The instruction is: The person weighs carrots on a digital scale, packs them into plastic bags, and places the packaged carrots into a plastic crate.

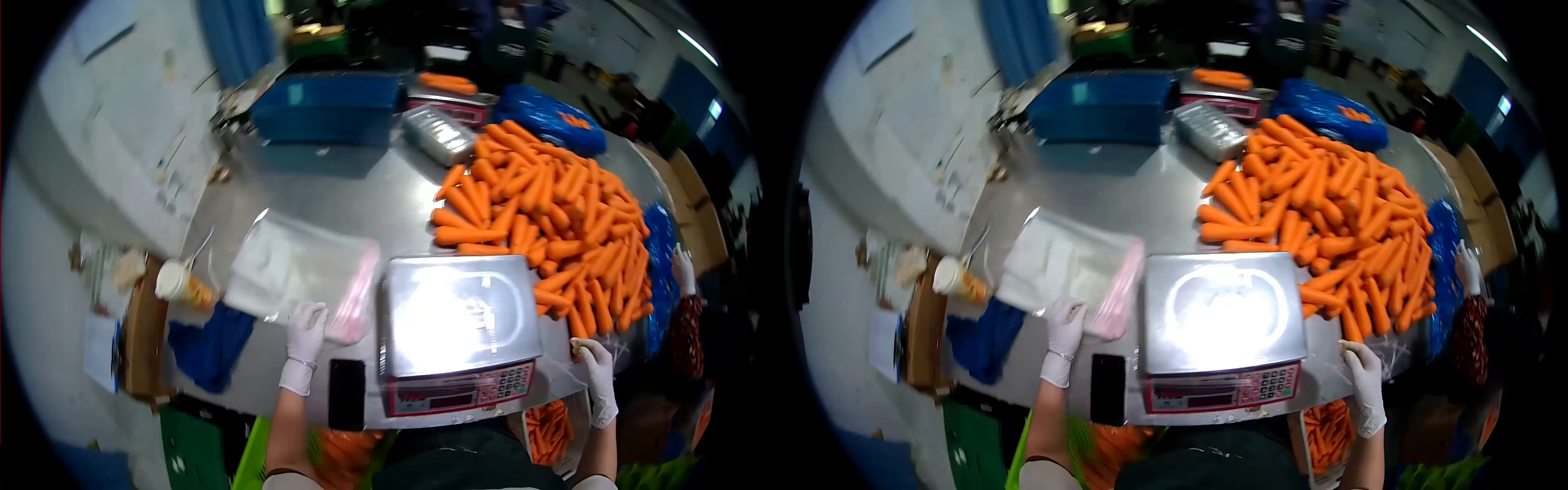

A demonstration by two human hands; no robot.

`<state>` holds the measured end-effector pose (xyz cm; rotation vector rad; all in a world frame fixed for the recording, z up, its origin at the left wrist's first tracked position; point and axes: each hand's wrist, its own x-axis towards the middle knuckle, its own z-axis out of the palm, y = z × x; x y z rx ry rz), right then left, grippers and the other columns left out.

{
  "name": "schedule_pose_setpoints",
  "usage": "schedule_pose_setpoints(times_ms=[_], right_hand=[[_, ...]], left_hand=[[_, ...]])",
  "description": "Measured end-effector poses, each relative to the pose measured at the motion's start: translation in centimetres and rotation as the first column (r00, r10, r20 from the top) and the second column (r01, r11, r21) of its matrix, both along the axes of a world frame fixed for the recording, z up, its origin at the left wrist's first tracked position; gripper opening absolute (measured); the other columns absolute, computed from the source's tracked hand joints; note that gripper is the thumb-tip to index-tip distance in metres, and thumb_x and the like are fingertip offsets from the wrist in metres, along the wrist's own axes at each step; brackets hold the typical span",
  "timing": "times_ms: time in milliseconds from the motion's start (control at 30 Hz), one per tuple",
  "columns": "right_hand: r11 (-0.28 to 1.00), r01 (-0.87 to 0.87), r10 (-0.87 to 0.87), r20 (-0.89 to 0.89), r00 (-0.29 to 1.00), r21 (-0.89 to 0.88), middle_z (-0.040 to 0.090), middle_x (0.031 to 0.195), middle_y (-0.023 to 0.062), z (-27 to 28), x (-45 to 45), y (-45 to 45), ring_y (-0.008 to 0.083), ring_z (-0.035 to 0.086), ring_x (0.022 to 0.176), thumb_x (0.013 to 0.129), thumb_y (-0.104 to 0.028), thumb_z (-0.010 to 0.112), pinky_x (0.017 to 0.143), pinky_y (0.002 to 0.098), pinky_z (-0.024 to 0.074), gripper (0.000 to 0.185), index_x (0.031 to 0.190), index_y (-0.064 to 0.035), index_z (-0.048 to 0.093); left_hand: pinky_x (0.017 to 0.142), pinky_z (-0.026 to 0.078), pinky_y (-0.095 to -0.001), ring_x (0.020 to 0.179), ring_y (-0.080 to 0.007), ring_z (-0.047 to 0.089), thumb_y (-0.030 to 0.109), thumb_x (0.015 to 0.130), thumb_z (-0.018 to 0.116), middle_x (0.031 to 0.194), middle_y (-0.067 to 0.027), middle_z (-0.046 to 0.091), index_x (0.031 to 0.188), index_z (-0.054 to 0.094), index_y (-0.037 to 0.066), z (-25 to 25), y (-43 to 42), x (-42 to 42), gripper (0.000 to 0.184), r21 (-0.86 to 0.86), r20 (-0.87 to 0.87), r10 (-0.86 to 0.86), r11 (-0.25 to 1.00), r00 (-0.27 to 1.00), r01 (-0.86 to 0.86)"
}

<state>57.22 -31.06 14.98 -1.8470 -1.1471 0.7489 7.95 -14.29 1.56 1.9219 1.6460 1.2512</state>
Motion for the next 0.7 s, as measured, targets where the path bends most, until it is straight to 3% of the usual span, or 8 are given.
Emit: schedule_pose_setpoints(times_ms=[100, 200, 367, 400, 433, 567, 667, 700], right_hand=[[0.989, 0.130, -0.117, -0.168, 0.979, 0.072, 0.064, 0.090, 0.0059, -1.6, 2.3, -2.8, 0.0115, 0.057, 0.083, 0.086, -0.004, 0.052, 0.077, 0.0233, 0.0437, 0.019, 0.098, 0.0054, 0.062], [0.980, 0.196, -0.193, -0.070, 0.979, 0.027, 0.064, 0.093, 0.0069, -0.4, 4.3, -5.8, 0.0119, 0.057, 0.087, 0.086, -0.007, 0.053, 0.080, 0.0241, 0.0437, 0.019, 0.098, 0.0049, 0.062], [0.935, 0.351, -0.348, -0.070, 0.935, 0.040, 0.065, 0.090, 0.0089, -4.3, 7.2, -9.5, 0.0156, 0.059, 0.084, 0.085, -0.013, 0.055, 0.077, 0.0261, 0.0452, 0.022, 0.098, 0.0026, 0.063], [0.936, 0.350, -0.348, -0.055, 0.936, 0.031, 0.065, 0.090, 0.0094, -4.4, 7.4, -9.7, 0.0166, 0.059, 0.084, 0.085, -0.013, 0.055, 0.077, 0.0266, 0.0454, 0.023, 0.099, 0.0028, 0.063], [0.939, 0.345, -0.343, -0.042, 0.938, 0.022, 0.065, 0.090, 0.0099, -4.4, 7.4, -9.6, 0.0176, 0.060, 0.084, 0.085, -0.014, 0.055, 0.077, 0.0270, 0.0455, 0.023, 0.099, 0.0031, 0.062], [0.940, 0.341, -0.340, -0.051, 0.939, 0.015, 0.065, 0.090, 0.0117, -4.4, 8.2, -8.2, 0.0184, 0.061, 0.083, 0.085, -0.014, 0.055, 0.076, 0.0275, 0.0464, 0.024, 0.100, 0.0040, 0.062], [0.959, 0.283, -0.281, -0.090, 0.956, 0.005, 0.064, 0.092, 0.0119, -5.1, 8.6, -6.1, 0.0176, 0.062, 0.083, 0.085, -0.014, 0.056, 0.075, 0.0286, 0.0475, 0.026, 0.103, 0.0030, 0.060], [0.965, 0.263, -0.261, -0.102, 0.960, 0.003, 0.063, 0.093, 0.0119, -5.3, 8.6, -5.3, 0.0172, 0.063, 0.082, 0.085, -0.015, 0.056, 0.074, 0.0292, 0.0480, 0.027, 0.105, 0.0025, 0.060]], left_hand=[[0.068, 0.046, -0.0339, 0.075, -0.0273, 0.057, 0.013, 0.069, 0.069, 0.080, -0.0110, 0.060, 0.080, 0.062, 0.004, -5.4, 4.9, 0.1, 0.017, -0.003, -0.318, 0.081, 0.996, 0.945, -0.086], [0.058, 0.046, -0.0341, 0.058, -0.0232, 0.056, 0.013, 0.067, 0.064, 0.063, -0.0137, 0.059, 0.070, 0.062, 0.001, -4.2, 6.2, -0.3, 0.012, -0.285, -0.014, 0.152, 0.947, 0.988, -0.150], [0.057, 0.045, -0.0369, 0.061, -0.0207, 0.056, 0.018, 0.075, 0.061, 0.071, -0.0104, 0.063, 0.077, 0.063, 0.003, -5.8, 9.4, -4.1, 0.015, -0.416, -0.339, -0.051, 0.904, 0.939, -0.101], [0.058, 0.045, -0.0366, 0.063, -0.0207, 0.056, 0.019, 0.079, 0.058, 0.077, -0.0096, 0.062, 0.084, 0.061, 0.004, -10.5, 12.3, -8.5, 0.016, -0.462, 0.467, -0.040, 0.841, 0.883, 0.282], [0.058, 0.045, -0.0362, 0.065, -0.0207, 0.055, 0.019, 0.082, 0.056, 0.083, -0.0088, 0.062, 0.091, 0.059, 0.006, -14.0, 14.6, -11.8, 0.016, -0.289, 0.947, 0.161, 0.806, 0.277, 0.517], [0.055, 0.045, -0.0322, 0.066, -0.0186, 0.053, 0.014, 0.086, 0.047, 0.085, -0.0070, 0.057, 0.092, 0.057, 0.004, -5.5, 15.0, -11.1, 0.015, -0.316, 0.705, 0.409, 0.912, 0.579, -0.260], [0.062, 0.046, -0.0376, 0.069, -0.0218, 0.056, 0.022, 0.088, 0.046, 0.084, -0.0095, 0.060, 0.092, 0.057, 0.007, -1.7, 12.8, -10.1, 0.019, -0.037, 0.396, 0.404, 0.905, 0.825, -0.425], [0.059, 0.046, -0.0345, 0.066, -0.0203, 0.056, 0.018, 0.084, 0.051, 0.079, -0.0096, 0.060, 0.093, 0.057, 0.006, -0.2, 11.7, -8.2, 0.016, -0.188, -0.265, 0.309, 0.912, 0.913, -0.364]])
